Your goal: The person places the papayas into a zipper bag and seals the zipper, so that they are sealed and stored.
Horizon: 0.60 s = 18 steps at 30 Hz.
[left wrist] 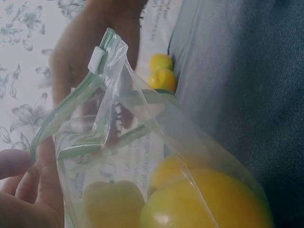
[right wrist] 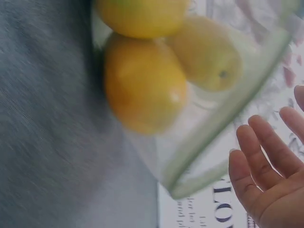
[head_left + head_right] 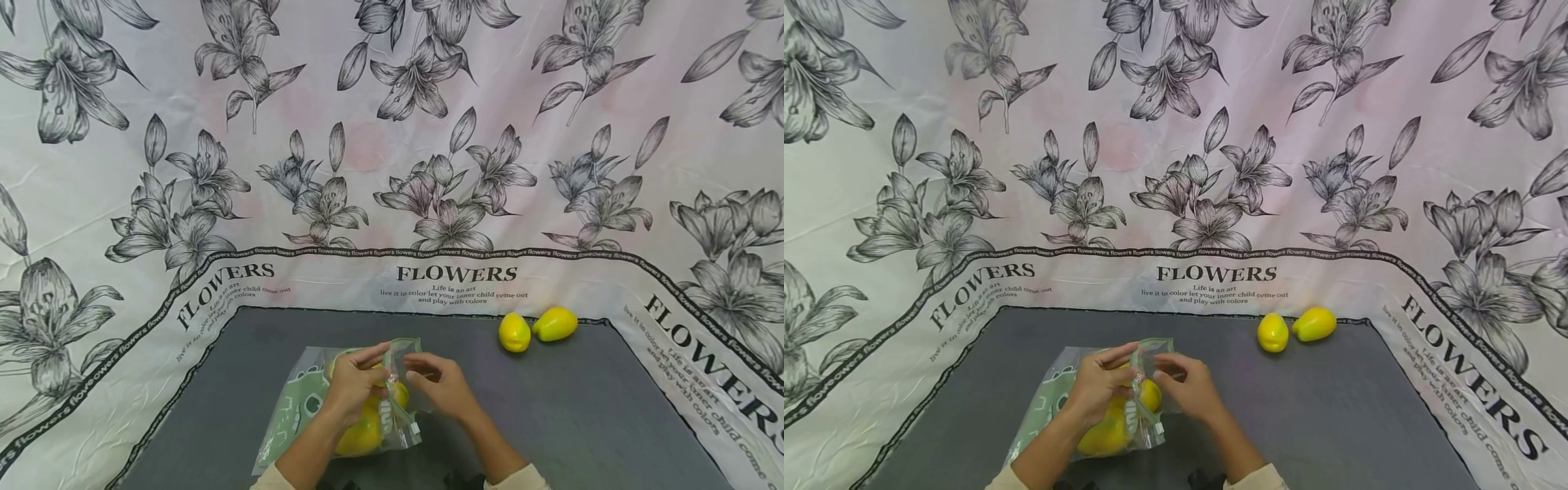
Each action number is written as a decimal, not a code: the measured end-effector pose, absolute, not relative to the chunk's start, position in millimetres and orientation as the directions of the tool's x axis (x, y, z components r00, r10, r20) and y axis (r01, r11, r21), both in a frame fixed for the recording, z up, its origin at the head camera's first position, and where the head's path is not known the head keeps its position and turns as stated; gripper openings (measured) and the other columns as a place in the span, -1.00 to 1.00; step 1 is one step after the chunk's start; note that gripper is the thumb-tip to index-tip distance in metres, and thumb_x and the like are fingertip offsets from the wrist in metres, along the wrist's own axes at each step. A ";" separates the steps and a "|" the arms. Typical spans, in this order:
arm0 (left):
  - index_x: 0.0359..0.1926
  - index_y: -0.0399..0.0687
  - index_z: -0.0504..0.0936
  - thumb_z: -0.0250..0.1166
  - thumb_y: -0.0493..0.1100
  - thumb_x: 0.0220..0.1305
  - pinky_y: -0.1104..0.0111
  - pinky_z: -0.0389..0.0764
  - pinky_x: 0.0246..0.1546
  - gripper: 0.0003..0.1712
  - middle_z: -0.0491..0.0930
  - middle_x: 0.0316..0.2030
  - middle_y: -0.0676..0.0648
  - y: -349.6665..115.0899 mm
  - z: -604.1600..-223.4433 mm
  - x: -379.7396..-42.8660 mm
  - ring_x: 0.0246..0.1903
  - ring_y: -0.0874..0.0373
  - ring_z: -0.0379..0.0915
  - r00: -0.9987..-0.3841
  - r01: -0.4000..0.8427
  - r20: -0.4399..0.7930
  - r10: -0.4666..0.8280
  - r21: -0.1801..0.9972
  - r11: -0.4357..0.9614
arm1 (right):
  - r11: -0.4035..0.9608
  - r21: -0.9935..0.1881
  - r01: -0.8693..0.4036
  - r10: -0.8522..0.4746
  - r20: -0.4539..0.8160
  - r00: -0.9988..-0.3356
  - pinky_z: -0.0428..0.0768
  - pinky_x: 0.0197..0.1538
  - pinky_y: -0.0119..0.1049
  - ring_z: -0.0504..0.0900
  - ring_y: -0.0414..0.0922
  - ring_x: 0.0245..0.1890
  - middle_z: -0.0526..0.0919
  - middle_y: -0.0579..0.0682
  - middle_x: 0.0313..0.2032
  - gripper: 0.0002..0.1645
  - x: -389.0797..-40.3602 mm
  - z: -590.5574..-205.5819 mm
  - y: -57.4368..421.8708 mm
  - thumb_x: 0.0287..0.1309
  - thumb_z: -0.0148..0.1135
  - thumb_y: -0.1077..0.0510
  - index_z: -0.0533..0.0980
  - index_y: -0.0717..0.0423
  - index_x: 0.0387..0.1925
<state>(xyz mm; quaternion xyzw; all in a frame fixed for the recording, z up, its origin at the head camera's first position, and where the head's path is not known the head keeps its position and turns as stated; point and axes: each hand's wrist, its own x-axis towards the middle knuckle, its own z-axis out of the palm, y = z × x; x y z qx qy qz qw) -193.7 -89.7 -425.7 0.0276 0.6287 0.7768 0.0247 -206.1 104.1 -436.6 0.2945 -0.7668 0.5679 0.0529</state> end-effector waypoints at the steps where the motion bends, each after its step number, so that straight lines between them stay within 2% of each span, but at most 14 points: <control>1: 0.17 -0.30 0.55 0.27 -0.50 0.17 0.34 0.66 -0.56 -0.50 0.42 0.17 -0.36 -89.7 -425.8 -193.8 -0.45 0.05 0.61 -0.997 -0.003 0.012 0.070 0.978 -0.208 | 0.185 -0.833 -0.521 -0.386 0.426 -0.818 0.65 -0.13 -0.07 0.61 0.20 -0.12 0.63 0.32 -0.10 -0.66 -203.9 -429.3 106.0 0.24 0.22 0.36 0.52 0.41 0.04; 7: 0.16 -0.32 0.56 0.27 -0.50 0.15 0.34 0.66 -0.57 -0.50 0.45 0.15 -0.33 -89.6 -427.0 -194.8 -0.45 0.08 0.61 -0.998 0.007 0.020 0.064 0.979 -0.205 | 0.226 -0.782 -0.580 -0.327 0.500 -0.802 0.66 -0.15 -0.13 0.62 0.13 -0.17 0.64 0.28 -0.13 -0.67 -200.5 -402.3 120.7 0.18 0.25 0.40 0.55 0.38 0.01; 13: 0.18 -0.34 0.53 0.27 -0.49 0.17 0.34 0.66 -0.56 -0.50 0.41 0.19 -0.33 -89.8 -425.9 -193.5 -0.37 0.08 0.62 -0.997 0.015 0.031 0.073 0.976 -0.216 | 0.274 -0.779 -0.564 -0.273 0.500 -0.822 0.61 -0.06 0.01 0.56 0.24 -0.07 0.61 0.27 -0.06 -0.61 -205.1 -379.5 137.4 0.20 0.26 0.35 0.52 0.37 0.07; 18: 0.18 -0.35 0.53 0.26 -0.49 0.18 0.35 0.66 -0.56 -0.51 0.41 0.20 -0.33 -90.5 -427.2 -192.6 -0.22 0.06 0.60 -0.996 0.023 0.042 0.083 0.977 -0.213 | 0.306 -0.781 -0.544 -0.229 0.495 -0.838 0.59 -0.05 -0.04 0.52 0.24 -0.02 0.56 0.24 0.03 -0.55 -205.7 -365.1 149.2 0.21 0.26 0.34 0.47 0.37 0.13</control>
